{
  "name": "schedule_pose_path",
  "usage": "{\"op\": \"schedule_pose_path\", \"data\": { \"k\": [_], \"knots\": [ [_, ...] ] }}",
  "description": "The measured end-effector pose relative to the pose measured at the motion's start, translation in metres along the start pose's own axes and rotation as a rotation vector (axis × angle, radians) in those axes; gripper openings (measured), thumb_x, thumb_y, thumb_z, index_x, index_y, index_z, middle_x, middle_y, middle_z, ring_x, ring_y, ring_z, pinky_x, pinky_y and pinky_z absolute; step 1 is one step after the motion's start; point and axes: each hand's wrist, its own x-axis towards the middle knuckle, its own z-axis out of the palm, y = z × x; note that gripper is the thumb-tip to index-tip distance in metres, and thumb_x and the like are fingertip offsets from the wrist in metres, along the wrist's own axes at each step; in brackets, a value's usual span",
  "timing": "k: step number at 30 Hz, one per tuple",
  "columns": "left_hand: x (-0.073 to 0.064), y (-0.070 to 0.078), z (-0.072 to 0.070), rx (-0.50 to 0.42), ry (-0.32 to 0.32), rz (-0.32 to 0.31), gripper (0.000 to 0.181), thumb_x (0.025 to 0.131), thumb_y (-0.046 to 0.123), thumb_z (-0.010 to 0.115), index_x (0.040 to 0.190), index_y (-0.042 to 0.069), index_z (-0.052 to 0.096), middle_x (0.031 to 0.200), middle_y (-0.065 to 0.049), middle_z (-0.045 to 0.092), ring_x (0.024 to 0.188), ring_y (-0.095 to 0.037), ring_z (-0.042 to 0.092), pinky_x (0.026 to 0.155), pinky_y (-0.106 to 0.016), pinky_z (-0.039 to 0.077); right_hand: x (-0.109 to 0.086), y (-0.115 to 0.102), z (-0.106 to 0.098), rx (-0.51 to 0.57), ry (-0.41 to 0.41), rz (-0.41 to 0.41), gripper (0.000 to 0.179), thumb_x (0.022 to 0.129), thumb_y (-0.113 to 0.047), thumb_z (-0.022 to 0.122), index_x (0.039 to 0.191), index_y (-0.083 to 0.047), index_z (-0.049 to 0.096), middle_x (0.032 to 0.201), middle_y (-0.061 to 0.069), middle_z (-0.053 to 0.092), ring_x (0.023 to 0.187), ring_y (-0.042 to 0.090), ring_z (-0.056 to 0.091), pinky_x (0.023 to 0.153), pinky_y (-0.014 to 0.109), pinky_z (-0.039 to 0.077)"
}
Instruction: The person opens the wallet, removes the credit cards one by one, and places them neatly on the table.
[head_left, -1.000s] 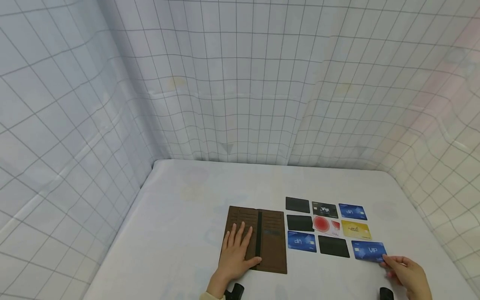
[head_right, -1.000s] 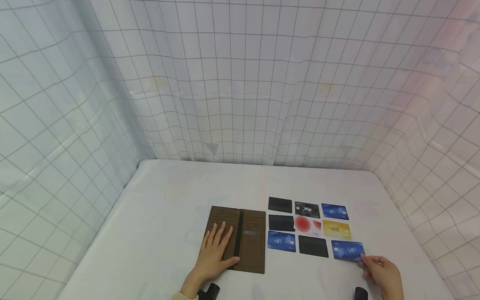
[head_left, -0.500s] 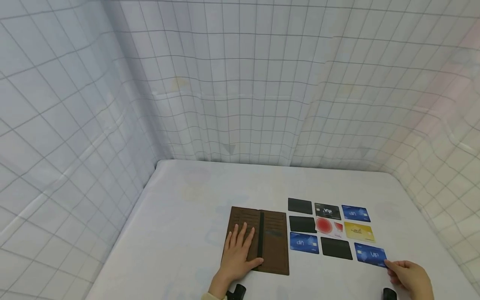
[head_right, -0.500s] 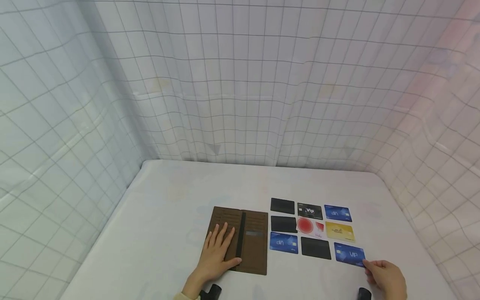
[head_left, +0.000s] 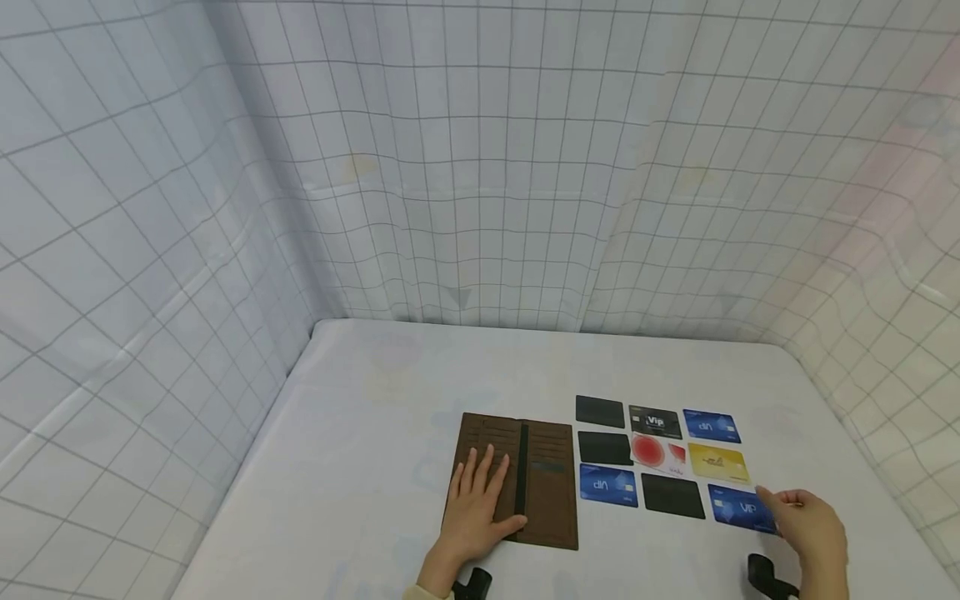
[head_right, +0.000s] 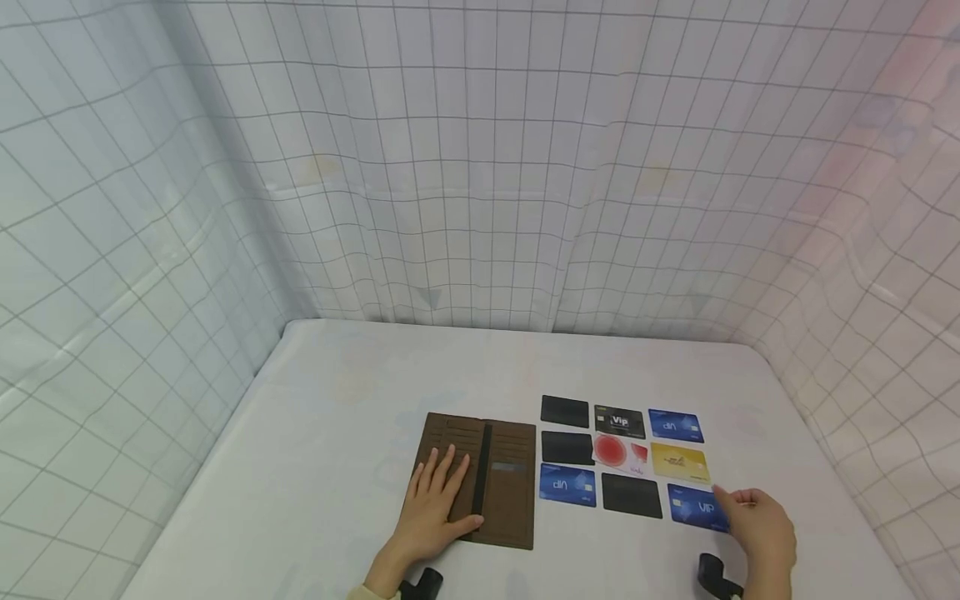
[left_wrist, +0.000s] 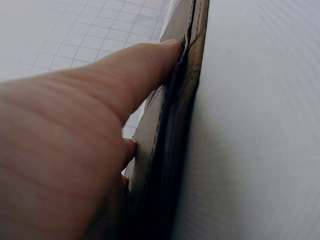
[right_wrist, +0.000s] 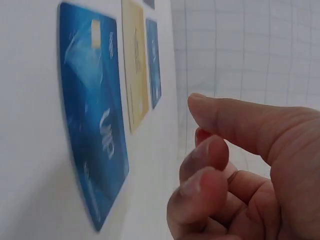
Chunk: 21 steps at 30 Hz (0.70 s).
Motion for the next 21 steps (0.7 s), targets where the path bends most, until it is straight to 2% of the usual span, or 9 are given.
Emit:
{"op": "schedule_pose_path", "data": {
  "k": [3, 7, 12, 17, 21],
  "knots": [
    [0.000, 0.000, 0.000, 0.001, 0.006, 0.006, 0.084, 0.085, 0.057, 0.058, 0.149, 0.008, 0.031, 0.154, -0.018, 0.017, 0.141, -0.040, 0.007, 0.110, -0.056, 0.006, -0.001, -0.020, 0.008, -0.013, -0.060, -0.129, 0.056, 0.089, -0.045, 0.060, 0.097, 0.010, 0.054, 0.074, 0.013, 0.055, 0.064, 0.024, 0.052, 0.052, 0.032, 0.040],
    [0.000, 0.000, -0.001, -0.007, 0.017, 0.017, 0.084, 0.085, 0.056, 0.059, 0.148, 0.007, 0.033, 0.153, -0.020, 0.019, 0.140, -0.041, 0.009, 0.109, -0.057, 0.008, -0.006, -0.051, 0.027, -0.035, -0.164, -0.311, 0.043, 0.091, -0.037, 0.059, 0.091, 0.006, 0.055, 0.070, 0.008, 0.055, 0.060, 0.021, 0.052, 0.052, 0.031, 0.040],
    [-0.001, 0.000, -0.002, -0.005, 0.036, 0.033, 0.084, 0.085, 0.055, 0.060, 0.147, 0.006, 0.034, 0.152, -0.021, 0.021, 0.139, -0.043, 0.011, 0.108, -0.059, 0.011, -0.018, -0.087, 0.061, -0.054, -0.218, -0.442, 0.034, 0.091, -0.032, 0.062, 0.088, 0.001, 0.058, 0.069, 0.006, 0.055, 0.058, 0.019, 0.051, 0.051, 0.029, 0.043],
    [0.000, 0.001, -0.003, 0.002, 0.057, 0.047, 0.083, 0.085, 0.055, 0.060, 0.146, 0.005, 0.035, 0.151, -0.022, 0.023, 0.138, -0.044, 0.014, 0.107, -0.059, 0.013, -0.033, -0.117, 0.094, -0.046, -0.259, -0.596, 0.028, 0.089, -0.030, 0.066, 0.081, -0.005, 0.059, 0.064, 0.002, 0.052, 0.053, 0.016, 0.050, 0.049, 0.029, 0.041],
    [-0.001, 0.002, -0.004, -0.006, 0.047, 0.035, 0.083, 0.085, 0.054, 0.061, 0.147, 0.005, 0.035, 0.152, -0.022, 0.022, 0.138, -0.044, 0.013, 0.107, -0.059, 0.012, -0.044, -0.132, 0.118, -0.031, -0.335, -0.661, 0.023, 0.086, -0.028, 0.071, 0.077, -0.009, 0.060, 0.060, -0.001, 0.049, 0.051, 0.014, 0.048, 0.047, 0.028, 0.039]
  ]
}}
